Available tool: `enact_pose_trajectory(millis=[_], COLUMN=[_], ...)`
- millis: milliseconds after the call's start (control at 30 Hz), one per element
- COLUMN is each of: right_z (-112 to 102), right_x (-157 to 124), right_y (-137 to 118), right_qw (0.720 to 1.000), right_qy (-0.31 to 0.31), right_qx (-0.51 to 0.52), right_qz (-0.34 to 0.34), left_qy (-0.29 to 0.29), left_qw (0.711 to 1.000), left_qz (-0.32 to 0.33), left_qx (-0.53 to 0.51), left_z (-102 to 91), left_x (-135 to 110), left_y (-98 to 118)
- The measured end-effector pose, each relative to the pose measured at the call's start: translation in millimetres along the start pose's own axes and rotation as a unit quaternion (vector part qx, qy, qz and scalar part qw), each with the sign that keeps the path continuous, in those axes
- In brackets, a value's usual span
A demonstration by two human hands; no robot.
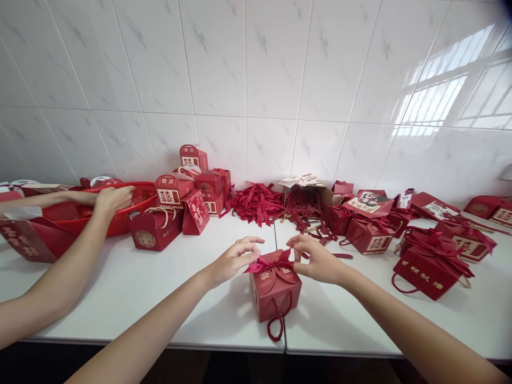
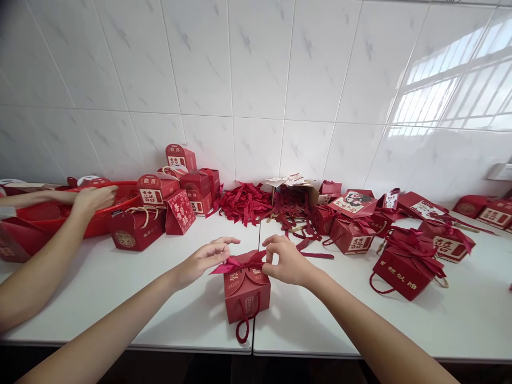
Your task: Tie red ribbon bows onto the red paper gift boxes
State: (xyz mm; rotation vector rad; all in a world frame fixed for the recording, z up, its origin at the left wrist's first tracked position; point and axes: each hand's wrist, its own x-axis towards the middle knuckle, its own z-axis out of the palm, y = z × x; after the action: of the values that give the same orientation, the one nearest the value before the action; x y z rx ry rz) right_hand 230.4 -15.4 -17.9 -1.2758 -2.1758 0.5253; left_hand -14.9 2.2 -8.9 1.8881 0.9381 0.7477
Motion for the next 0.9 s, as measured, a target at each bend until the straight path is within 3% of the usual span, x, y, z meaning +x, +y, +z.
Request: enact_pose_trajectory(millis=[67, 167, 300, 367, 500, 567, 667, 733, 800, 900], right_z=[1, 3, 2, 0, 4, 11, 16, 5, -21, -79], right_x=[-3, -9, -16, -17, -17, -17, -17, -17, -18, -21], right_y=[0, -2, -2, 1, 11, 14, 17, 20, 28, 51], right_qw=[1.000, 0.998, 0.998, 0.999, 0.978, 0.971, 0.977, 0.981, 0.981, 0.972], right_qy=[0.005, 0.008, 0.015, -0.003, -0.141, -0.166, -0.123, -0.082, -0.022, 0.123], right_qx=[-0.026, -0.061, -0.055, -0.003, 0.141, 0.161, 0.167, 0.178, 0.185, 0.139], right_qz=[-0.005, -0.016, -0.028, -0.049, -0.060, -0.059, -0.040, 0.003, 0.060, 0.145], left_qy=[0.030, 0.055, 0.094, 0.108, 0.064, 0.051, 0.081, 0.110, 0.125, 0.126], left_qw=[0.994, 0.958, 0.920, 0.919, 0.965, 0.981, 0.990, 0.990, 0.988, 0.982], left_qz=[0.007, 0.039, 0.087, 0.091, 0.057, 0.035, 0.016, 0.002, -0.030, -0.065], left_qx=[0.107, 0.278, 0.371, 0.368, 0.249, 0.183, 0.114, 0.088, 0.090, 0.122], left_z=[-0.7, -4.8, -4.0, -0.4, 6.6, 8.9, 9.1, 5.4, -1.7, -15.1], left_x=[1, -4, -12, -13, -11, -9, -6, -6, -6, -6], left_y=[-5, -10, -11, -13, -23, -27, -30, -33, -41, -65])
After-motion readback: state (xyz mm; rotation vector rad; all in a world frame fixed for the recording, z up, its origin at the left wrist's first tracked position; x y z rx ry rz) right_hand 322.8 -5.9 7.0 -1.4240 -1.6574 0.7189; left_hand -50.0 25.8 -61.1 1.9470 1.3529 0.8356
